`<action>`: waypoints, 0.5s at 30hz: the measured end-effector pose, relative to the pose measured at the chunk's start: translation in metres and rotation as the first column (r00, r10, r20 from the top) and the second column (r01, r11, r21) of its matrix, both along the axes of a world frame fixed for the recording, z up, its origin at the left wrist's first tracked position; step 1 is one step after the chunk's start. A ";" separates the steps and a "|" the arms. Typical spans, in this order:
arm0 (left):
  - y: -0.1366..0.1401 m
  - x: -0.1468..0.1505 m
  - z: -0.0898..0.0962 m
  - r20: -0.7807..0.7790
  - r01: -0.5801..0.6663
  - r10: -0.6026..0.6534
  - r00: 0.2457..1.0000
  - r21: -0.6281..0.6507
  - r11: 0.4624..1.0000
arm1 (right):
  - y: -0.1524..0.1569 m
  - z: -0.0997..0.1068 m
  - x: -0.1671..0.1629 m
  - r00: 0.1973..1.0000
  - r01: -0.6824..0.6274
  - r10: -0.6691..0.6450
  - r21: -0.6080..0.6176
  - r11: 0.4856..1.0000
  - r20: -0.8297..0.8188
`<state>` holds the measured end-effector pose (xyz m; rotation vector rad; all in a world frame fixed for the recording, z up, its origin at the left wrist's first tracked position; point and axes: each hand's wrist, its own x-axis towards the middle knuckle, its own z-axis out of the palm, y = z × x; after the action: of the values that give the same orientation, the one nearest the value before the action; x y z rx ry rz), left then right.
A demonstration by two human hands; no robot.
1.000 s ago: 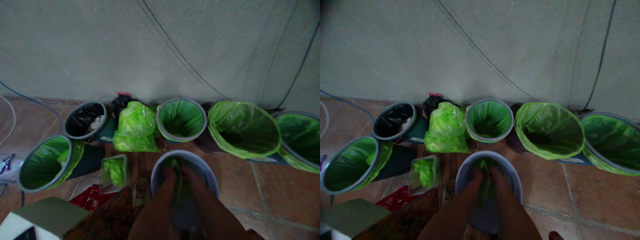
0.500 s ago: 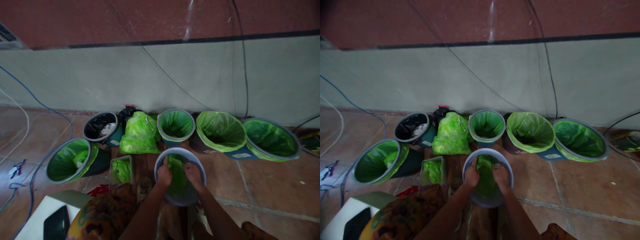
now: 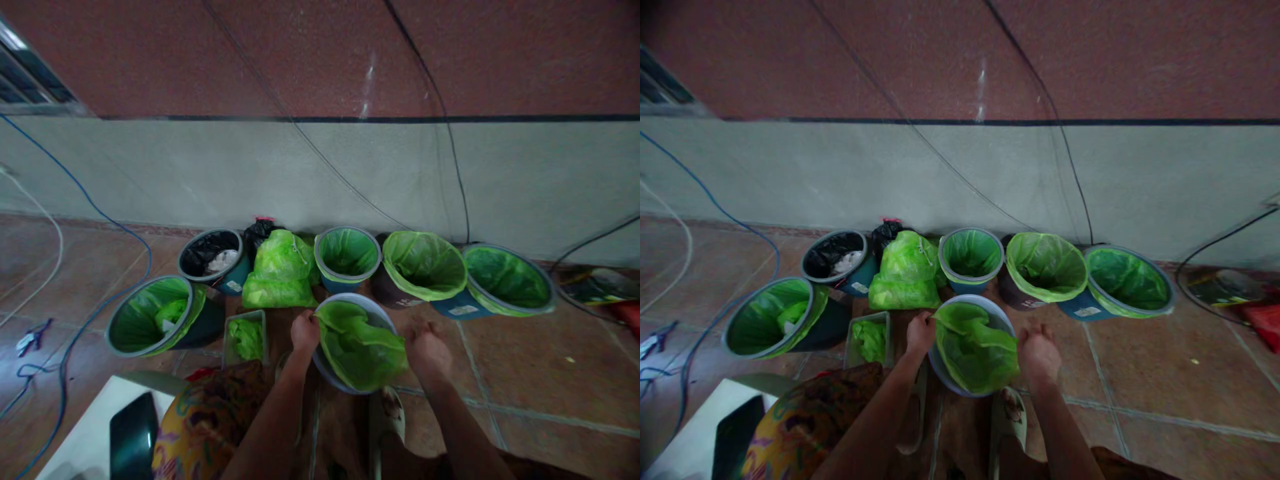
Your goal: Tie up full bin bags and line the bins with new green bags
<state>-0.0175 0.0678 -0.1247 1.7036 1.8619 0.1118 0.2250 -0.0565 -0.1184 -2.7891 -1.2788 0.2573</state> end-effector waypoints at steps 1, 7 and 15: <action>0.000 0.001 -0.001 -0.003 0.012 -0.012 1.000 0.003 1.000 | 0.009 0.005 -0.017 0.990 -0.140 0.142 0.047 0.989 -0.028; -0.005 -0.002 -0.008 0.003 0.045 -0.046 0.999 0.033 0.998 | 0.058 -0.022 -0.100 0.736 -0.648 0.634 0.025 0.761 -0.235; -0.011 -0.002 -0.014 0.031 0.036 -0.037 0.999 0.041 0.999 | 0.091 -0.061 -0.110 0.839 -0.492 0.480 0.020 0.870 -0.258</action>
<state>-0.0200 0.0568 -0.1385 1.7521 1.8159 0.1622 0.1152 0.0348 -0.1794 -2.3049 -1.9029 0.6546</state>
